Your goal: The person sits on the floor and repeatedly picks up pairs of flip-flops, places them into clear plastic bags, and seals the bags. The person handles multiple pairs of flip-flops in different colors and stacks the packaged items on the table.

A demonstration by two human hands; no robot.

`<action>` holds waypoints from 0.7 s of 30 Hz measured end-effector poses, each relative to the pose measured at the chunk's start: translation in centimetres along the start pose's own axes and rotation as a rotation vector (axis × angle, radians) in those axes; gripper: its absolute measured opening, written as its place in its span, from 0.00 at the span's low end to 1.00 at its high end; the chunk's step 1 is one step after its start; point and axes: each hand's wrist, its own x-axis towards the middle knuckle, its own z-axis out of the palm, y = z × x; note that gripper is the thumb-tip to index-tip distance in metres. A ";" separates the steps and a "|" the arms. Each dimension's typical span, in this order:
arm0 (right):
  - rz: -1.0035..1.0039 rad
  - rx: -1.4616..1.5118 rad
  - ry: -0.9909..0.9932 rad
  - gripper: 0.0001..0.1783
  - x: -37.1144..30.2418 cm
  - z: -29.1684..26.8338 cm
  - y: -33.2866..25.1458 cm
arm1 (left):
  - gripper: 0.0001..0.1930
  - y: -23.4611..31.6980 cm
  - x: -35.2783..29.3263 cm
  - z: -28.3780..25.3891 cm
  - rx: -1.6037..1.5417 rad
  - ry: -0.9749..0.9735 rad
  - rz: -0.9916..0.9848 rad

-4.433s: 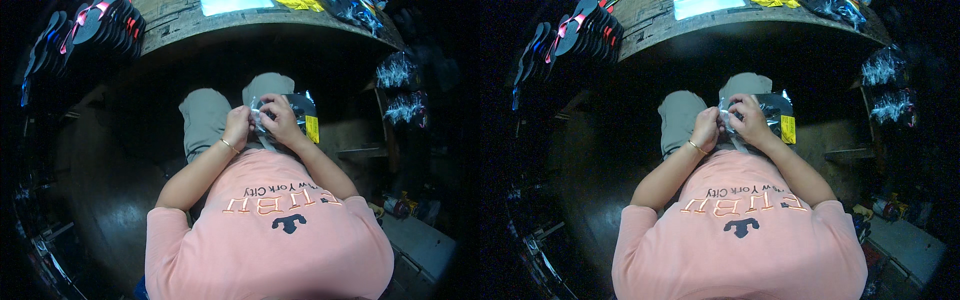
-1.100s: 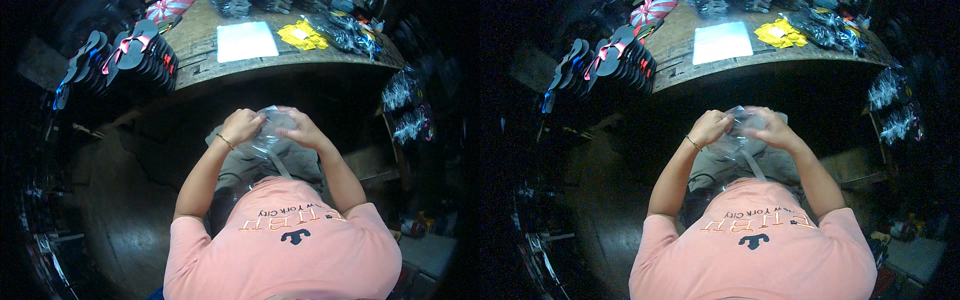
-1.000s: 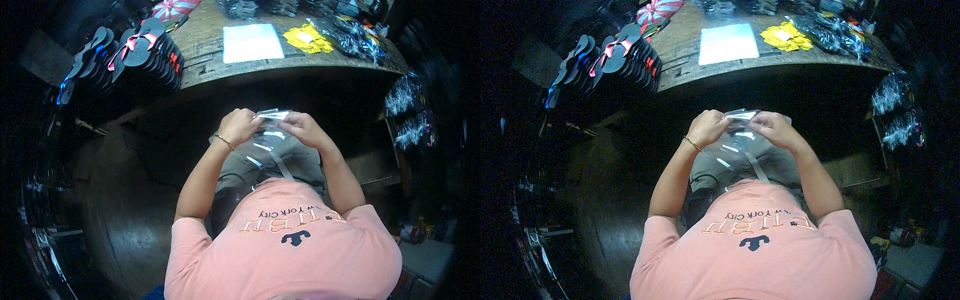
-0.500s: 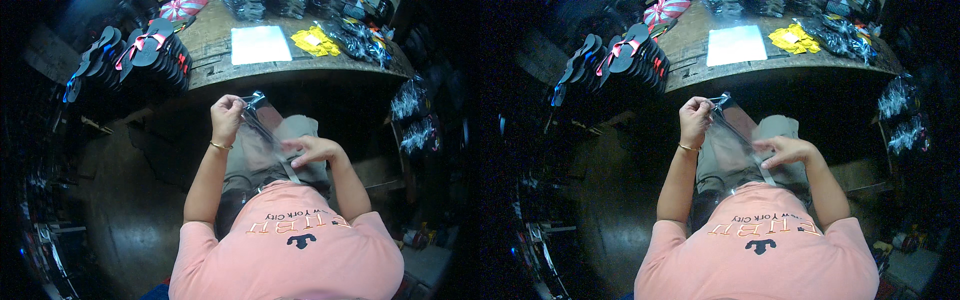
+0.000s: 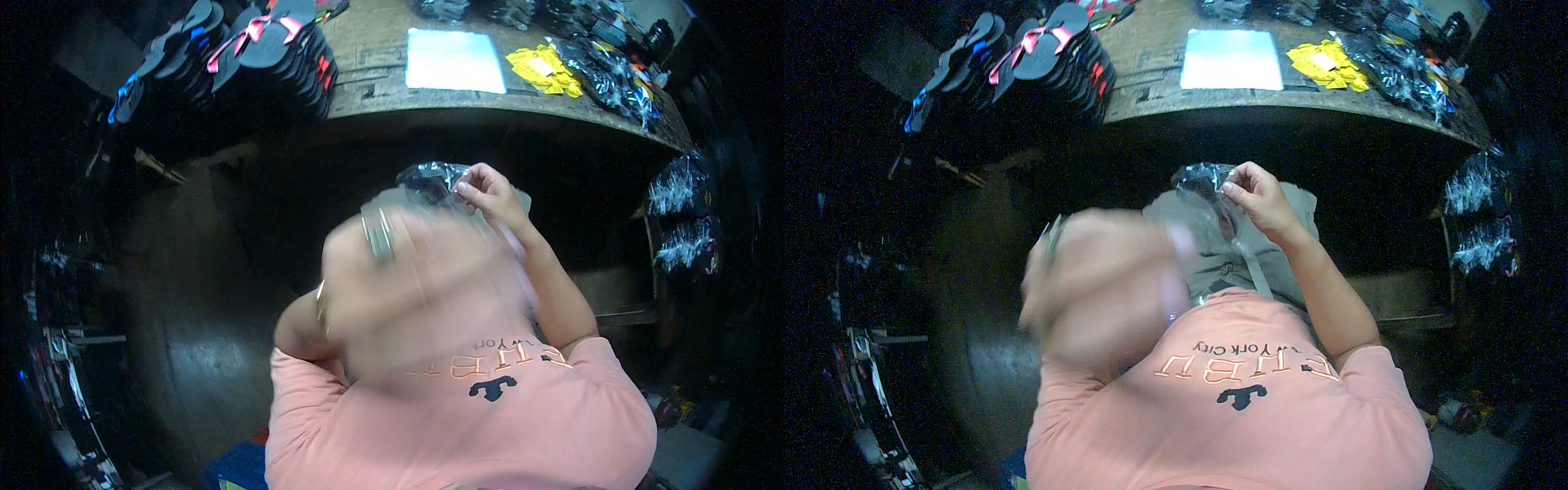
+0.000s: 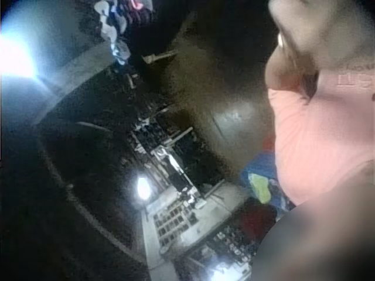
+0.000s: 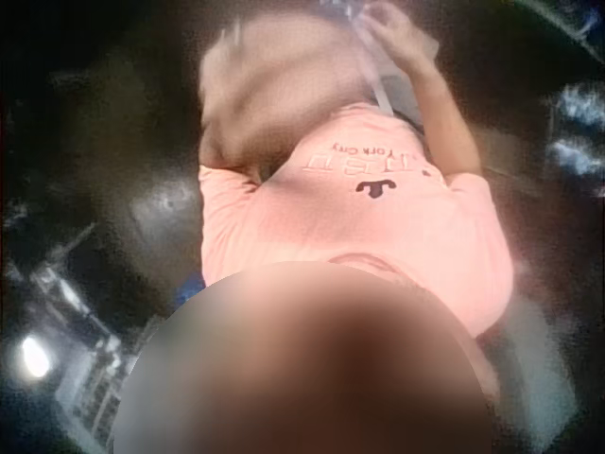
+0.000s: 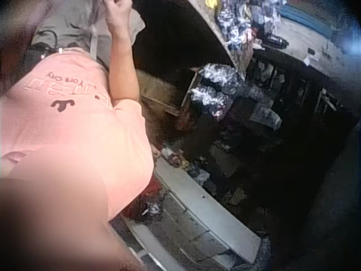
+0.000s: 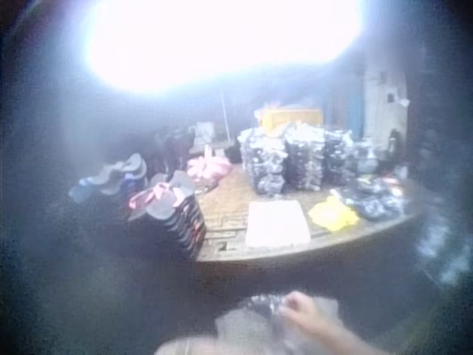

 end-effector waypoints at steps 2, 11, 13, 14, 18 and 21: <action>-0.024 0.074 -0.035 0.08 -0.6 0.6 0.5 | 0.12 2.9 2.0 -1.1 -0.110 -0.003 0.167; 0.083 0.279 0.031 0.07 -0.5 1.8 -3.5 | 0.09 5.0 4.1 0.7 -0.155 0.054 -0.055; -0.035 0.456 -0.167 0.10 0.0 2.3 -5.3 | 0.17 3.3 2.6 1.6 0.313 -0.255 -0.271; -0.075 0.497 -0.099 0.10 -0.4 3.1 -5.5 | 0.21 2.3 1.8 2.1 0.482 -0.381 -0.420; -0.109 0.473 -0.074 0.12 0.7 4.9 -5.7 | 0.16 -5.9 -5.7 4.7 0.245 -0.253 -0.657; -0.105 0.199 -0.004 0.16 2.8 6.2 -3.1 | 0.12 -8.9 -11.8 4.2 -0.578 0.359 -1.175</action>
